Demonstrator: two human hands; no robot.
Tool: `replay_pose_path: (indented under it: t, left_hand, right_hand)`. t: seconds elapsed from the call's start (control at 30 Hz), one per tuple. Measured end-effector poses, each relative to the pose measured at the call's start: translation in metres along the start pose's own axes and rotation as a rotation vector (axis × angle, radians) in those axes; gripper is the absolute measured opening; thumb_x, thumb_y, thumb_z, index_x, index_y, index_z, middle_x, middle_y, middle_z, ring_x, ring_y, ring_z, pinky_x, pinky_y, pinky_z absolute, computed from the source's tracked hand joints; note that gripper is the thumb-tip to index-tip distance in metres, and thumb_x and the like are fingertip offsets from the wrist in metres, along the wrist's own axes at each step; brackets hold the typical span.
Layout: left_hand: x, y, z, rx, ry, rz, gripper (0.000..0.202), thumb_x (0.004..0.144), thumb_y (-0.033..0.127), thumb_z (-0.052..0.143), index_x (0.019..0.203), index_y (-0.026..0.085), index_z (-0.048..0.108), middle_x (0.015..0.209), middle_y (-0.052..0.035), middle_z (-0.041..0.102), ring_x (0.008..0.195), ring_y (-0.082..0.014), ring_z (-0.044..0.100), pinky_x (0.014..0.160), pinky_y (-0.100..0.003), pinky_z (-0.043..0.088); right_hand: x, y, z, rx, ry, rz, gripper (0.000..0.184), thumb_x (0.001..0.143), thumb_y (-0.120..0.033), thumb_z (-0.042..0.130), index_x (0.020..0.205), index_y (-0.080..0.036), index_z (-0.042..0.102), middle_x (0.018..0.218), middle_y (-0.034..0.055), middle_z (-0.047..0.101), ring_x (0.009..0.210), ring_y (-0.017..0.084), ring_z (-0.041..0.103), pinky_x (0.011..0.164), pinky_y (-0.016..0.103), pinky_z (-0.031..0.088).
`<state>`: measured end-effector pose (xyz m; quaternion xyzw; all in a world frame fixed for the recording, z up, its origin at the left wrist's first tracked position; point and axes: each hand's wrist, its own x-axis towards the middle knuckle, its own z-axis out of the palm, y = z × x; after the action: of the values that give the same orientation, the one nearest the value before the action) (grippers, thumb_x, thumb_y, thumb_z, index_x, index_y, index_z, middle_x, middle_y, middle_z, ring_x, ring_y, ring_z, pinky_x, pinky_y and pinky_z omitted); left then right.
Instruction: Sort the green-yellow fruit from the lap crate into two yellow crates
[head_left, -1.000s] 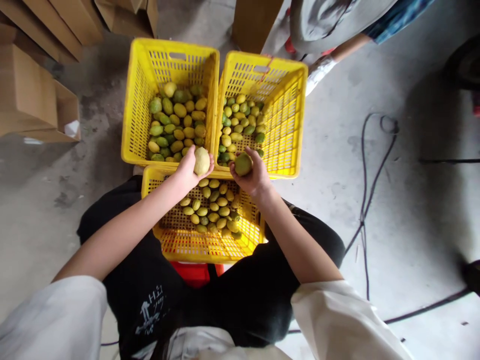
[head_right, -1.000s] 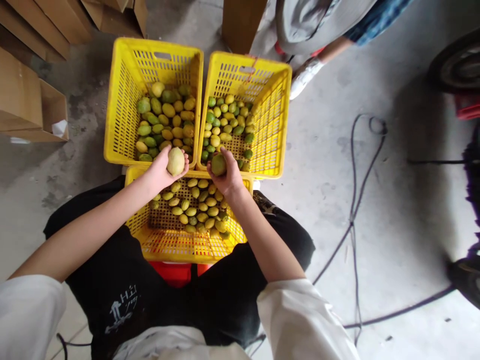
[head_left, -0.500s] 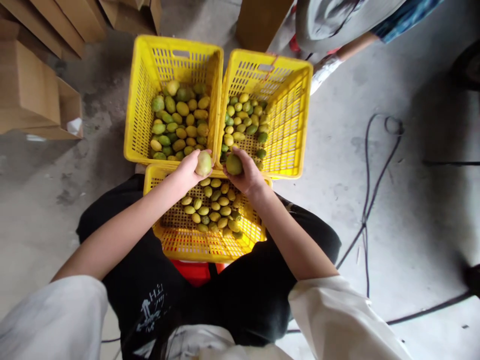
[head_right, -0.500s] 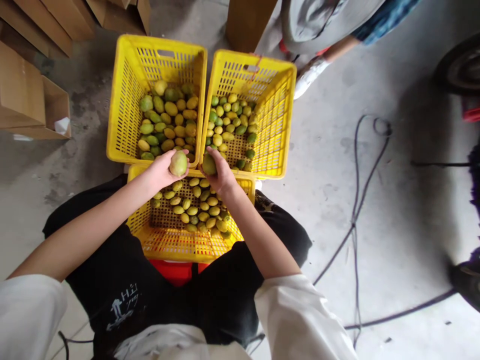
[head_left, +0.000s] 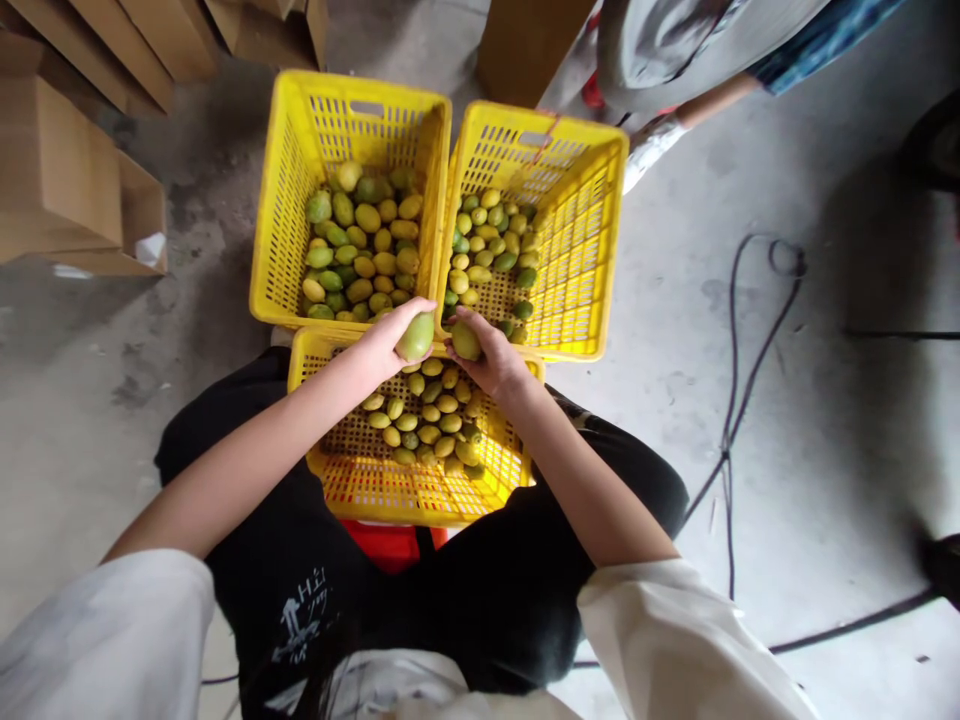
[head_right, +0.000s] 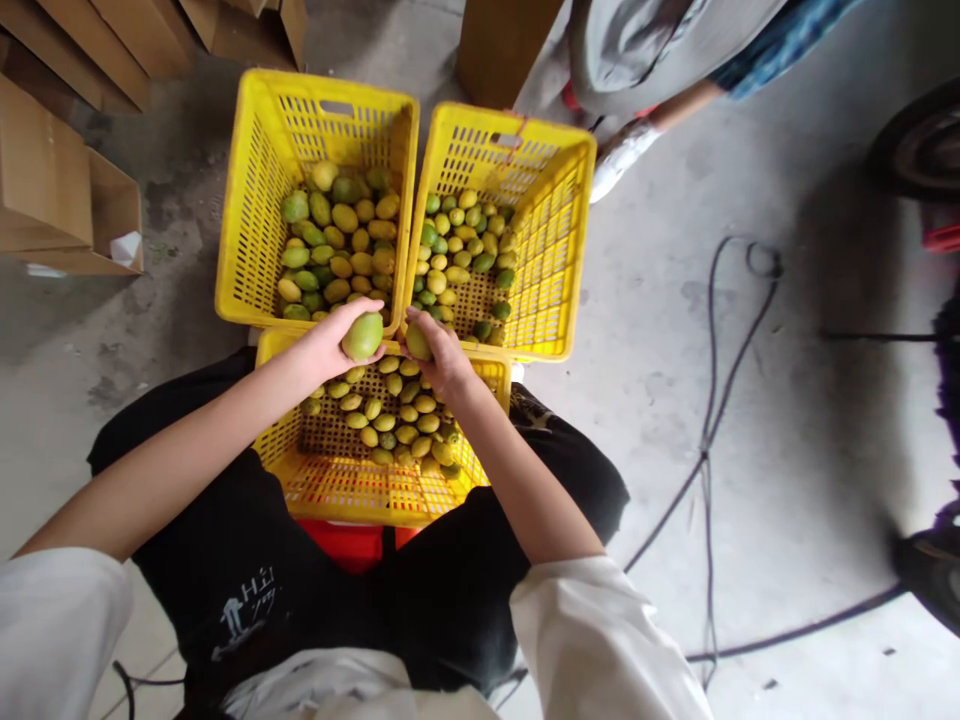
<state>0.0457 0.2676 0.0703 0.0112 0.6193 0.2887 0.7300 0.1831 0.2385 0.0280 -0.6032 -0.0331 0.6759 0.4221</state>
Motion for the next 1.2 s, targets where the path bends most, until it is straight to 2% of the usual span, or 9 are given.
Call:
replay_pose_path:
  t: [0.1,0.23,0.33,0.5,0.67,0.8,0.93,1.07,1.2]
  left_hand:
    - [0.004,0.002,-0.002,-0.023,0.042,-0.026,0.019,0.095,0.027,0.07,0.08,0.018,0.064,0.066,-0.0006,0.063,0.054,-0.0113,0.057,0.057,-0.023,0.053]
    - [0.007,0.002,-0.004,-0.011,0.038,-0.076,0.037,0.107,0.034,0.049,0.079,0.017,0.066,0.062,-0.0024,0.062,0.052,-0.0114,0.058,0.054,-0.021,0.051]
    - [0.006,0.0,-0.002,0.01,0.044,-0.055,0.032,0.102,0.035,0.063,0.075,0.017,0.064,0.061,-0.0014,0.063,0.05,-0.0103,0.058,0.052,-0.02,0.051]
    - [0.004,-0.007,0.0,0.026,0.008,0.095,0.022,0.089,0.011,0.074,0.07,0.016,0.064,0.061,0.0012,0.063,0.052,-0.0078,0.059,0.058,-0.018,0.05]
    - [0.012,-0.006,-0.006,0.028,0.041,0.104,0.018,0.091,0.026,0.075,0.077,0.019,0.067,0.069,-0.0003,0.065,0.063,-0.0124,0.061,0.063,-0.022,0.049]
    - [0.011,-0.004,-0.008,0.023,0.03,-0.006,0.033,0.106,0.032,0.05,0.083,0.018,0.068,0.069,-0.0031,0.064,0.06,-0.0129,0.06,0.062,-0.023,0.05]
    - [0.008,-0.003,-0.007,0.011,0.036,-0.05,0.044,0.111,0.032,0.035,0.081,0.019,0.065,0.066,-0.0036,0.064,0.054,-0.0127,0.059,0.055,-0.022,0.048]
    - [0.011,-0.005,-0.007,-0.002,0.067,-0.034,0.03,0.102,0.039,0.061,0.08,0.02,0.063,0.063,-0.0024,0.065,0.053,-0.013,0.06,0.053,-0.022,0.049]
    - [0.012,-0.006,-0.007,-0.016,0.033,0.018,0.022,0.088,0.016,0.078,0.075,0.018,0.06,0.065,0.0008,0.064,0.054,-0.0092,0.059,0.058,-0.02,0.051]
  right_hand:
    - [0.002,0.001,-0.006,0.023,0.005,0.033,0.016,0.091,-0.033,0.071,0.082,-0.022,0.064,0.075,-0.0018,0.065,0.066,0.011,0.062,0.062,0.021,0.057]
    - [0.009,0.0,-0.014,0.039,0.036,0.067,0.031,0.099,-0.045,0.054,0.08,-0.021,0.061,0.07,0.0016,0.064,0.062,0.013,0.06,0.047,0.02,0.046]
    - [0.013,0.001,-0.012,0.04,0.012,0.04,0.033,0.1,-0.048,0.05,0.083,-0.022,0.062,0.071,0.002,0.066,0.067,0.016,0.064,0.05,0.023,0.051]
    - [0.009,0.006,0.006,0.061,-0.079,-0.015,0.024,0.094,-0.047,0.064,0.087,-0.024,0.063,0.071,-0.0006,0.064,0.075,0.018,0.068,0.064,0.028,0.06]
    - [0.005,0.008,0.011,0.06,-0.049,0.022,0.012,0.091,-0.034,0.069,0.089,-0.024,0.063,0.073,-0.002,0.066,0.069,0.014,0.065,0.058,0.023,0.056]
    - [0.009,0.007,0.004,0.058,-0.02,0.057,0.02,0.096,-0.04,0.058,0.086,-0.023,0.061,0.07,-0.001,0.064,0.064,0.014,0.061,0.049,0.021,0.048]
    - [0.013,0.006,-0.001,0.086,0.023,0.074,0.02,0.097,-0.036,0.051,0.087,-0.023,0.062,0.069,-0.0005,0.063,0.066,0.016,0.062,0.054,0.024,0.053]
    - [0.014,0.006,-0.003,0.075,0.019,0.097,0.016,0.095,-0.035,0.053,0.089,-0.023,0.063,0.069,0.0009,0.062,0.068,0.018,0.064,0.058,0.028,0.058]
    - [0.012,0.01,-0.006,0.04,0.022,0.02,0.008,0.088,-0.03,0.068,0.088,-0.025,0.062,0.076,-0.0023,0.065,0.075,0.015,0.064,0.064,0.024,0.059]
